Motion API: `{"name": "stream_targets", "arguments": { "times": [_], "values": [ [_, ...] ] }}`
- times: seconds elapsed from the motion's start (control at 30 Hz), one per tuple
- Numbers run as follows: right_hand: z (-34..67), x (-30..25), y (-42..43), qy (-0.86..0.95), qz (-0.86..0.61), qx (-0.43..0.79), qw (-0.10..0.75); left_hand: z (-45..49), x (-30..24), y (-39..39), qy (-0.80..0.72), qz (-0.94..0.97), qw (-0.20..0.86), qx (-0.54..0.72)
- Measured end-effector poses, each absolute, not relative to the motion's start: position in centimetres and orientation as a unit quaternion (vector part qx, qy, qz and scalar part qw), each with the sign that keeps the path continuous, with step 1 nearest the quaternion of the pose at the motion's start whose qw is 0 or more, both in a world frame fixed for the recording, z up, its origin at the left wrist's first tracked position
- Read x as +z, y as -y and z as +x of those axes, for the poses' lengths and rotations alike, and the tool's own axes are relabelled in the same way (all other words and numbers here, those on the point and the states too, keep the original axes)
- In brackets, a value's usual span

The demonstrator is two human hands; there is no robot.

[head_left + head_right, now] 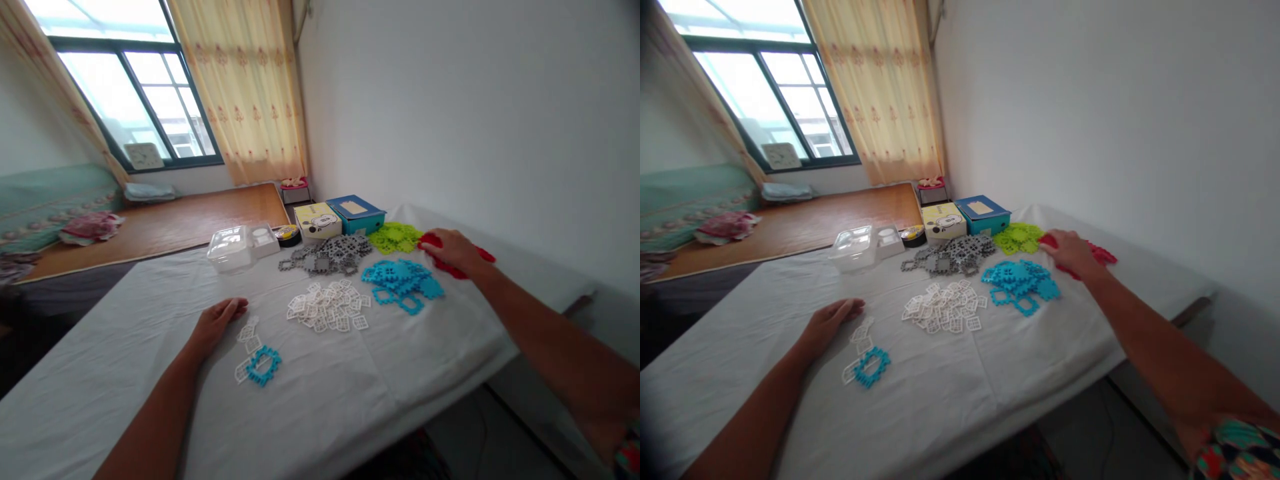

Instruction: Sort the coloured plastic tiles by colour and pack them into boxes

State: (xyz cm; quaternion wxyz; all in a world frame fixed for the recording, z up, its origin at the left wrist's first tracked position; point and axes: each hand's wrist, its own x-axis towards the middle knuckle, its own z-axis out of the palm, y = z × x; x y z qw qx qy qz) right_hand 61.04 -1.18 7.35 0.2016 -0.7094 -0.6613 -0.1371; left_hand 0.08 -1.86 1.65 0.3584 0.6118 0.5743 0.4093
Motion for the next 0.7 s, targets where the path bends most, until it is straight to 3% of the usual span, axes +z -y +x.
{"name": "stream_targets", "arguments": {
  "times": [0.13, 0.23, 0.33, 0.43, 0.57, 0.7],
  "values": [
    [68.3, 7.0, 0.2, 0.542, -0.823, -0.078, 0.152, 0.1, 1.5, 1.6, -0.582, 0.609, 0.352, 0.407],
    [66.1, 7.4, -1.0, 0.568, -0.795, -0.118, 0.177, 0.1, 1.2, 1.6, -0.579, 0.611, 0.347, 0.414],
    [57.4, 8.1, -1.7, 0.715, -0.648, -0.134, 0.226, 0.2, 0.9, 1.6, -0.569, 0.604, 0.358, 0.427],
    [45.3, 8.2, 0.0, 0.862, -0.452, -0.039, 0.227, 0.2, 0.6, 1.7, -0.56, 0.596, 0.371, 0.44],
    [31.8, 7.2, 4.6, 0.959, -0.226, 0.083, 0.147, 0.2, 0.7, 2.1, -0.543, 0.593, 0.386, 0.452],
    [25.2, 5.9, 7.4, 0.985, -0.147, 0.069, 0.062, 0.2, 0.8, 2.2, -0.533, 0.591, 0.401, 0.454]
  ]
}}
